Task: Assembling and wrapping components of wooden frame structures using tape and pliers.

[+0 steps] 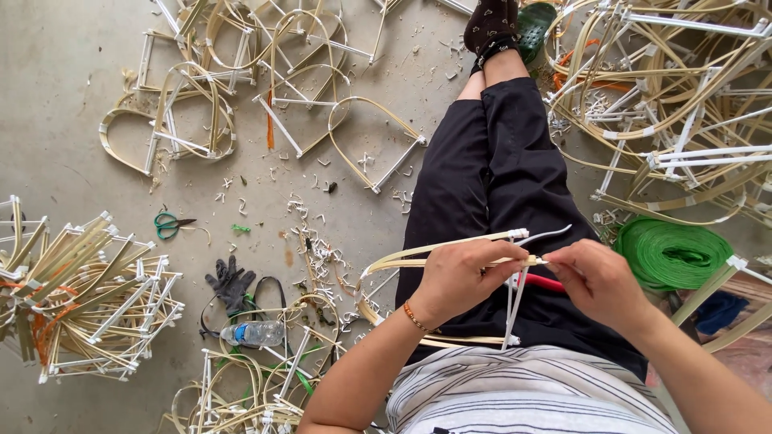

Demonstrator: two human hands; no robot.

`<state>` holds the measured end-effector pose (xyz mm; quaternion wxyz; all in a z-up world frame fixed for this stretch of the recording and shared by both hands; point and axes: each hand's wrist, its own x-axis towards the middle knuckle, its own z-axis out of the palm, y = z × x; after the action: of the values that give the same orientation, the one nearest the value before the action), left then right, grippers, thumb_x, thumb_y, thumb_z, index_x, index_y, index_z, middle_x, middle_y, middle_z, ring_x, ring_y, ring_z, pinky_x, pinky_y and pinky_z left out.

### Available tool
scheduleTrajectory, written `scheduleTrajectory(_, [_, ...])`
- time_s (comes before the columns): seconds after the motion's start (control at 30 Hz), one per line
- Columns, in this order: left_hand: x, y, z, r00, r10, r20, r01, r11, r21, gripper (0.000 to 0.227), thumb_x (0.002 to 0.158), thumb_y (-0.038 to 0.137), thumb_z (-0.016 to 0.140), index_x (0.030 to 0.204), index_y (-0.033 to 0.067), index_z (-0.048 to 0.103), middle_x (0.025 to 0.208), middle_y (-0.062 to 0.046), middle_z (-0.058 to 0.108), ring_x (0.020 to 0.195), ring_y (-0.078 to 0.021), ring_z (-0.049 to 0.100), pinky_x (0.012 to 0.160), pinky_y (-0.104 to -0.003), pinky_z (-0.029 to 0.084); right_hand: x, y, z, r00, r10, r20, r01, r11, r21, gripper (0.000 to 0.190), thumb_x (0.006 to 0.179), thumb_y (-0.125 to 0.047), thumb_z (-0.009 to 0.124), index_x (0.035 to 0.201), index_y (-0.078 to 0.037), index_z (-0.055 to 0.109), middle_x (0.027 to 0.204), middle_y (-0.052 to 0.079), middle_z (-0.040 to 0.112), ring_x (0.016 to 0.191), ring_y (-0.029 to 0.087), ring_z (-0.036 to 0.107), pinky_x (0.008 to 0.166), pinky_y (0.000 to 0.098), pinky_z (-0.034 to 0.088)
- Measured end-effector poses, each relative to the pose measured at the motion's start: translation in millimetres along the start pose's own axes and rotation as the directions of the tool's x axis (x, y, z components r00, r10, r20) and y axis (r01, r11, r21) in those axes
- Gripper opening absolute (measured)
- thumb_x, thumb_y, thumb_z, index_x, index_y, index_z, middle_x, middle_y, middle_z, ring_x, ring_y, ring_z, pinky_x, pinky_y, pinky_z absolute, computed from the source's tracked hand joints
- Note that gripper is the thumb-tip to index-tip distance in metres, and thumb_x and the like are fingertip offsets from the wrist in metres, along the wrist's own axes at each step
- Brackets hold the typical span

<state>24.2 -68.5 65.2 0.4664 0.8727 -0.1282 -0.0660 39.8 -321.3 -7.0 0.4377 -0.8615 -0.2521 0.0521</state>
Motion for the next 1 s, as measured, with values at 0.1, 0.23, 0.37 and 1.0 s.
scheduleTrajectory(0.1, [-3.5,-12.2,0.8,0.996,0.077,-0.053,-0.077,0.997,0.003,0.013,0.098,0.03,0.07,0.107,0.0217,0.074,0.1,0.004,0.076,0.08,-0.015,0.072,0.067,-0.028,0.055,4.8,-9.8,0.5,0.993,-0.114,-0.025,0.114,0.993,-0.028,0.015,0.084,-0.005,0.073,0.098,-0.008,0.07,0.075,0.004,0.064,0.065,0.021,0.059,0.06,0.0348,0.046])
scheduleTrajectory(0.23, [1.2,-18.0,-0.4,0.994,0.094,-0.063,-0.094,0.995,-0.012,0.016,0.098,0.03,0.07,0.112,0.0222,0.074,0.101,0.004,0.076,0.081,-0.0148,0.073,0.069,-0.028,0.056,15.0,-35.7,-11.0,0.977,-0.206,-0.047,0.2,0.973,-0.112,0.017,0.083,-0.006,0.074,0.1,-0.009,0.071,0.072,0.003,0.064,0.062,0.021,0.057,0.059,0.0363,0.045])
scheduleTrajectory(0.37, [2.3,-18.2,-0.1,0.995,0.08,-0.065,-0.078,0.996,0.031,0.016,0.098,0.031,0.07,0.111,0.0235,0.076,0.096,0.004,0.076,0.081,-0.0151,0.073,0.068,-0.029,0.055,13.3,-42.3,-13.1,0.996,-0.086,-0.019,0.082,0.988,-0.129,0.033,0.084,-0.007,0.074,0.117,-0.007,0.072,0.064,0.004,0.06,0.056,0.019,0.055,0.056,0.0337,0.044])
scheduleTrajectory(1.0, [5.8,-4.8,14.7,0.986,0.087,-0.144,-0.07,0.99,0.122,0.01,0.093,0.025,0.072,0.094,0.0151,0.075,0.087,0.0,0.072,0.077,-0.0225,0.068,0.073,-0.036,0.055,4.3,-77.9,-17.0,0.984,0.175,0.034,-0.165,0.965,-0.203,0.036,0.085,-0.02,0.073,0.12,-0.011,0.07,0.068,0.006,0.067,0.055,0.017,0.059,0.055,0.0314,0.046])
